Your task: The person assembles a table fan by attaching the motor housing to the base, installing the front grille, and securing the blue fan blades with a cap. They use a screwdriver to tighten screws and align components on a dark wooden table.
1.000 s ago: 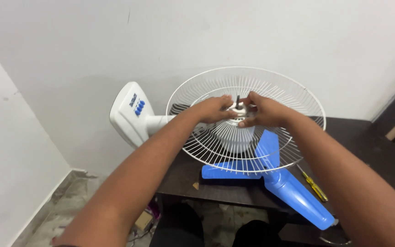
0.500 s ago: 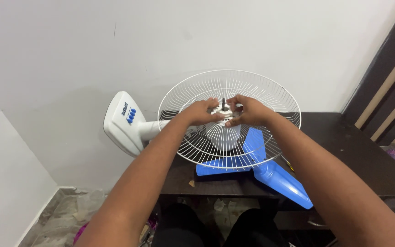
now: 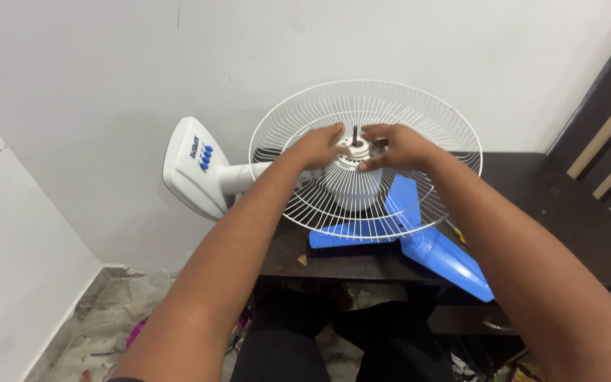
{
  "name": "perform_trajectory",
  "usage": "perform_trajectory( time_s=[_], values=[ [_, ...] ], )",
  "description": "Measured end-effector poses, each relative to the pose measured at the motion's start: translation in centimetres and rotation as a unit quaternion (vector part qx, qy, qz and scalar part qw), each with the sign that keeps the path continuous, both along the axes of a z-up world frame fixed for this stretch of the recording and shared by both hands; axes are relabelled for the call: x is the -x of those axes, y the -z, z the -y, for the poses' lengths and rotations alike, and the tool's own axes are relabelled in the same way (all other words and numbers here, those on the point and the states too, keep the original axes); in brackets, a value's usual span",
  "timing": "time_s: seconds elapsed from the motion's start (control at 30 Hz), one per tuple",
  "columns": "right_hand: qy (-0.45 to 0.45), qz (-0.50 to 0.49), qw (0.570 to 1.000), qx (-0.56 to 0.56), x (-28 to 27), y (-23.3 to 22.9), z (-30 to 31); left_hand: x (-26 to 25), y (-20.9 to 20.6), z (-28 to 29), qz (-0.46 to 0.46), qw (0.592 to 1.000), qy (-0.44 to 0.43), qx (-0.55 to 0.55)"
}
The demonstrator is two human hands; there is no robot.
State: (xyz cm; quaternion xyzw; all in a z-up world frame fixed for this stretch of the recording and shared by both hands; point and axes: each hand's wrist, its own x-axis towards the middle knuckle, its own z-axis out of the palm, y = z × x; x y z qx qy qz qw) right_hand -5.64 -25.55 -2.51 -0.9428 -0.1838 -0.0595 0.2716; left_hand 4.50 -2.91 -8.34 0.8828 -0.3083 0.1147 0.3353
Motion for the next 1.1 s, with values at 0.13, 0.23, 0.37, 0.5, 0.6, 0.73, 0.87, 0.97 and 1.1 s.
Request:
perform_trajectory(
  time_s=[0.13,0.23,0.37,0.5,0.6,0.73,0.87,0.97,1.1],
  values=[
    [0.029,-0.020,0.999,-0.028,0.7,0.0,-0.6,0.4,-0.3,-0.2,-0.014,0.999,0.013,0.037],
    [0.023,0.006,0.999,-0.035,1.3,-0.4,-0.3,2.1,-1.4,0.0,-0.051,0.997,-0.009,-0.062],
    [0.037,-0.012,0.998,-0.059,1.8,0.0,-0.8,3.8,-1.8,-0.2,-0.035,0.999,-0.010,-0.035],
    [0.054,0.006,0.998,-0.016,1.8,-0.1,-0.9,3.7,-2.1,-0.1,-0.064,0.998,-0.018,-0.008],
    [0.055,0.003,0.995,-0.088,1.4,0.2,-0.6,3.9,-2.6,-0.3,-0.058,0.998,0.003,-0.029],
    [0.015,0.013,0.999,-0.050,0.5,0.8,0.3,5.6,-3.3,0.0,-0.058,0.995,-0.030,-0.080],
    [-0.008,0.027,0.998,-0.064,0.0,0.6,0.7,6.0,-3.5,0.0,-0.064,0.995,-0.022,-0.073],
    [-0.007,0.005,0.995,-0.101,0.9,0.7,0.3,4.9,-2.6,-0.2,-0.041,0.997,0.011,-0.062],
    [0.012,0.033,0.999,0.001,1.4,0.2,-0.3,2.6,-2.2,-0.2,-0.014,0.998,0.022,-0.065]
  ],
)
